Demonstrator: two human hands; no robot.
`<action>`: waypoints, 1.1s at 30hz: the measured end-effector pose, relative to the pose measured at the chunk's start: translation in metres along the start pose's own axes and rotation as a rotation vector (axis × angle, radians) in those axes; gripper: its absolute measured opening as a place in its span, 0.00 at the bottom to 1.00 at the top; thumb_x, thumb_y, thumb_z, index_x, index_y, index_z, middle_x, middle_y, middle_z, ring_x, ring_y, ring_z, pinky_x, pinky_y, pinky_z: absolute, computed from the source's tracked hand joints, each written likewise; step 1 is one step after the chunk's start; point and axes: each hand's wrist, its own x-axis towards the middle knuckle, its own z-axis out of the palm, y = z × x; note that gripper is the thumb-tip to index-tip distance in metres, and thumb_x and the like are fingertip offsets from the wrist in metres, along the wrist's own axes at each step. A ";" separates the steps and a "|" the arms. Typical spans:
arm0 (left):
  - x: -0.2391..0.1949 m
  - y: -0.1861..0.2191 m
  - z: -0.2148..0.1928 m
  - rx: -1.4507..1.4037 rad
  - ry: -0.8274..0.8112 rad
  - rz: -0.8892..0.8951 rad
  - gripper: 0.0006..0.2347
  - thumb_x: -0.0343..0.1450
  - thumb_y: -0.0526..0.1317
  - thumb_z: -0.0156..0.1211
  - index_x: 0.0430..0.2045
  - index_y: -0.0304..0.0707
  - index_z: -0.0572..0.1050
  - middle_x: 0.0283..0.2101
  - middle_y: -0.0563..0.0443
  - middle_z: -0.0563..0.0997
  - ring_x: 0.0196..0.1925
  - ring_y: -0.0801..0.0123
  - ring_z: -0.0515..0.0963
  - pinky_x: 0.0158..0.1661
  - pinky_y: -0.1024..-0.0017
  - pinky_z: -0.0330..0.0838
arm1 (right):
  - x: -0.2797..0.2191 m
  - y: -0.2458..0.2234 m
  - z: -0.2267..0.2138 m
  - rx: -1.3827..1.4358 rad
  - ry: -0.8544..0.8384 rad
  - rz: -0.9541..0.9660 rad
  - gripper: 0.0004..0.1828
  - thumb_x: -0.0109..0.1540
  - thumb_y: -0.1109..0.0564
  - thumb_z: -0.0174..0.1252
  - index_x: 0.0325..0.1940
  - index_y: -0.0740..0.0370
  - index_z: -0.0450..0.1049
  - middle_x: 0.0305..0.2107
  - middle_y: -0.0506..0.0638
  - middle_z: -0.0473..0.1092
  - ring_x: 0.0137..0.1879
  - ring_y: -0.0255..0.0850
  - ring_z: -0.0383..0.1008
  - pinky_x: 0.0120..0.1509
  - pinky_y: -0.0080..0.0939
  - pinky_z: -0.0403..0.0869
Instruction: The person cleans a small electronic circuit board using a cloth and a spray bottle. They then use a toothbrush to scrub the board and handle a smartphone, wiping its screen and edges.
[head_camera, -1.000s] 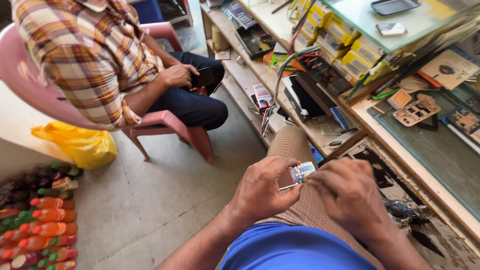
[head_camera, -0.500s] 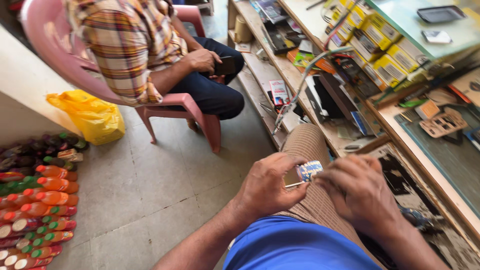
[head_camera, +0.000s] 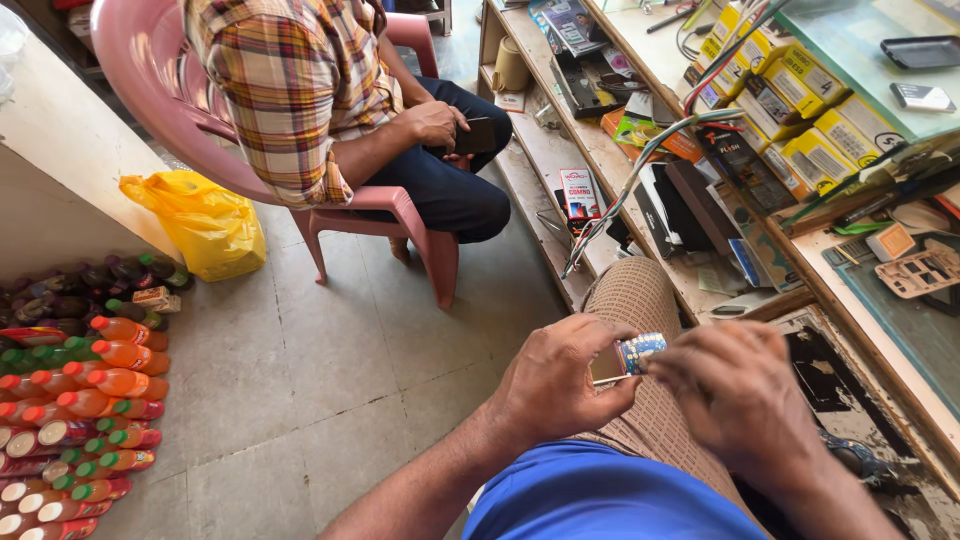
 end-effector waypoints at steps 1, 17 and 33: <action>-0.001 0.001 -0.002 0.000 0.002 -0.010 0.16 0.66 0.41 0.67 0.45 0.34 0.78 0.41 0.41 0.82 0.44 0.52 0.84 0.47 0.61 0.79 | 0.002 -0.001 0.000 0.015 0.010 -0.037 0.08 0.54 0.53 0.66 0.36 0.55 0.82 0.32 0.44 0.76 0.44 0.40 0.75 0.56 0.48 0.63; 0.002 0.010 0.011 -0.055 -0.069 -0.038 0.15 0.65 0.40 0.67 0.44 0.35 0.78 0.41 0.42 0.82 0.45 0.51 0.84 0.48 0.61 0.78 | -0.006 0.006 -0.001 0.035 0.072 -0.069 0.08 0.54 0.55 0.65 0.36 0.54 0.81 0.33 0.44 0.75 0.44 0.42 0.74 0.56 0.47 0.64; 0.022 0.019 0.075 -0.123 -0.325 -0.049 0.16 0.63 0.40 0.69 0.44 0.36 0.78 0.37 0.42 0.81 0.41 0.51 0.83 0.42 0.60 0.77 | -0.074 0.042 -0.021 0.131 0.098 0.095 0.10 0.53 0.58 0.65 0.38 0.55 0.81 0.33 0.44 0.76 0.45 0.41 0.76 0.55 0.46 0.66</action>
